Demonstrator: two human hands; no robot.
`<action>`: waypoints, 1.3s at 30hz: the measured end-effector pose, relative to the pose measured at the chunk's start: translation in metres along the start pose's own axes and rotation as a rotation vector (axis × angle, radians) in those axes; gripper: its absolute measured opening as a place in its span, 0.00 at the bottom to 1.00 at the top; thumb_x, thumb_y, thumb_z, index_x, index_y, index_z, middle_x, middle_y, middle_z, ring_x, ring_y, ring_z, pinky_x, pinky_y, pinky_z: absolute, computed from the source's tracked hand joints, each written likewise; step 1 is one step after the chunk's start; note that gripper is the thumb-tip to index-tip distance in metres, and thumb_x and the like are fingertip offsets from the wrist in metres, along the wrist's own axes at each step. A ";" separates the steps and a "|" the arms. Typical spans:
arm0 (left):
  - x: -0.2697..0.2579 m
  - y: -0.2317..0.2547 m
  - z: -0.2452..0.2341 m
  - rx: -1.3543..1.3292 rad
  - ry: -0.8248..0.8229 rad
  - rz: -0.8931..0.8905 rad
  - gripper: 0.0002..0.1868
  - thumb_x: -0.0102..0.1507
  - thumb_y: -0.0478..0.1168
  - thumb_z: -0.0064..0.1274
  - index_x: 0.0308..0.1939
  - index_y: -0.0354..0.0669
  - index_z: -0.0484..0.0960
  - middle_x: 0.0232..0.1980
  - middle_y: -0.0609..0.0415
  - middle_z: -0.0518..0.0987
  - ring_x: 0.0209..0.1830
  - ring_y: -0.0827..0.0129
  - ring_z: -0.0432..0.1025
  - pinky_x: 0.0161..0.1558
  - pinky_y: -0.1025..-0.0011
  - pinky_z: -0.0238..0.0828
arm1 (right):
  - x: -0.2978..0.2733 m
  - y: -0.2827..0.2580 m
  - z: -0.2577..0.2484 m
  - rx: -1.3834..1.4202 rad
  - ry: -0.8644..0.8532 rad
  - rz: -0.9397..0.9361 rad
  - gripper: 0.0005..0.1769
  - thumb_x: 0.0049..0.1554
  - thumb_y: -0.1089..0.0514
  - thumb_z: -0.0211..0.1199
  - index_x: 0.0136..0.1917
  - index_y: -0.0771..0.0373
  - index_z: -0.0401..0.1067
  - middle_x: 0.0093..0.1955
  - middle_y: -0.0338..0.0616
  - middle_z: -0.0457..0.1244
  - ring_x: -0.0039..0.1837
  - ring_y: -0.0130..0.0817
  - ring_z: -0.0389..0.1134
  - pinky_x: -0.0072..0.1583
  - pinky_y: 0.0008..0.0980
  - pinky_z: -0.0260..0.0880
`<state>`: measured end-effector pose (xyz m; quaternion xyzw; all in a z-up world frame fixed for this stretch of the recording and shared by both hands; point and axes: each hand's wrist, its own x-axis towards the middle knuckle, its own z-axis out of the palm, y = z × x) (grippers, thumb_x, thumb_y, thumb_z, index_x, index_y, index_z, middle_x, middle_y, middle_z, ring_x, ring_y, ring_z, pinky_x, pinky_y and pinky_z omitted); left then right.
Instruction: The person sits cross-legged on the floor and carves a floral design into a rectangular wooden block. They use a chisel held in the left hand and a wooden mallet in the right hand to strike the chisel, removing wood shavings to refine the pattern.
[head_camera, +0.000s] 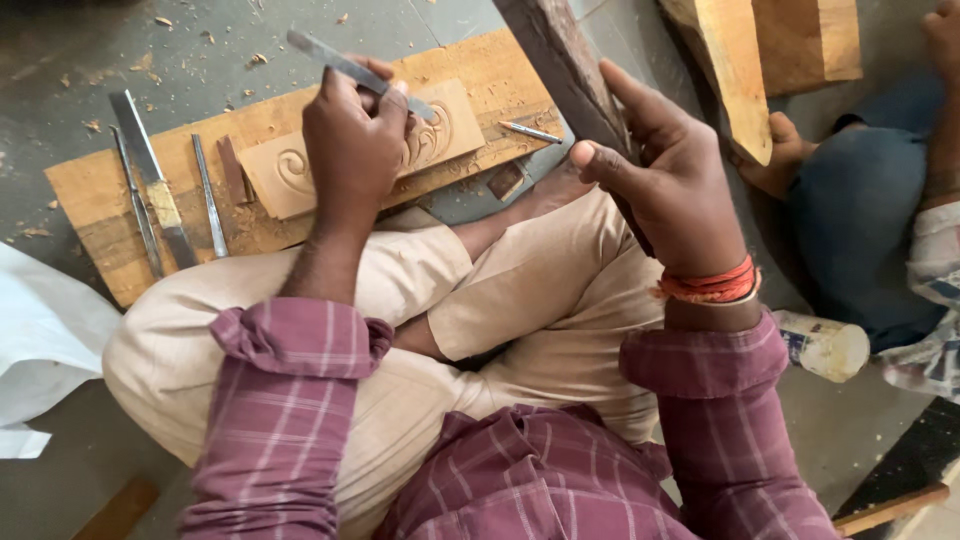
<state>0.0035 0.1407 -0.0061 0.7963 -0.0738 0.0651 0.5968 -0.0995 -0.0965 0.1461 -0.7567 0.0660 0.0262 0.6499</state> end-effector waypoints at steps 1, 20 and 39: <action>-0.005 -0.001 0.004 0.007 0.018 0.014 0.08 0.68 0.32 0.59 0.49 0.36 0.78 0.36 0.51 0.86 0.32 0.69 0.83 0.34 0.72 0.77 | -0.004 0.003 -0.001 0.011 0.011 0.021 0.40 0.61 0.65 0.70 0.80 0.76 0.57 0.65 0.46 0.67 0.57 0.24 0.68 0.58 0.25 0.72; -0.014 -0.014 0.024 0.098 0.143 0.058 0.07 0.65 0.35 0.57 0.45 0.36 0.77 0.33 0.48 0.85 0.33 0.56 0.83 0.38 0.61 0.77 | 0.021 -0.072 0.048 -0.824 -0.158 -0.450 0.38 0.57 0.57 0.79 0.75 0.64 0.65 0.47 0.51 0.65 0.42 0.36 0.66 0.47 0.33 0.69; -0.011 -0.018 0.027 0.214 0.102 0.044 0.10 0.67 0.39 0.58 0.43 0.34 0.76 0.34 0.44 0.84 0.35 0.47 0.80 0.37 0.53 0.75 | 0.047 -0.075 0.084 -1.406 -0.132 -0.711 0.26 0.60 0.54 0.72 0.71 0.55 0.73 0.52 0.43 0.69 0.50 0.45 0.71 0.52 0.45 0.70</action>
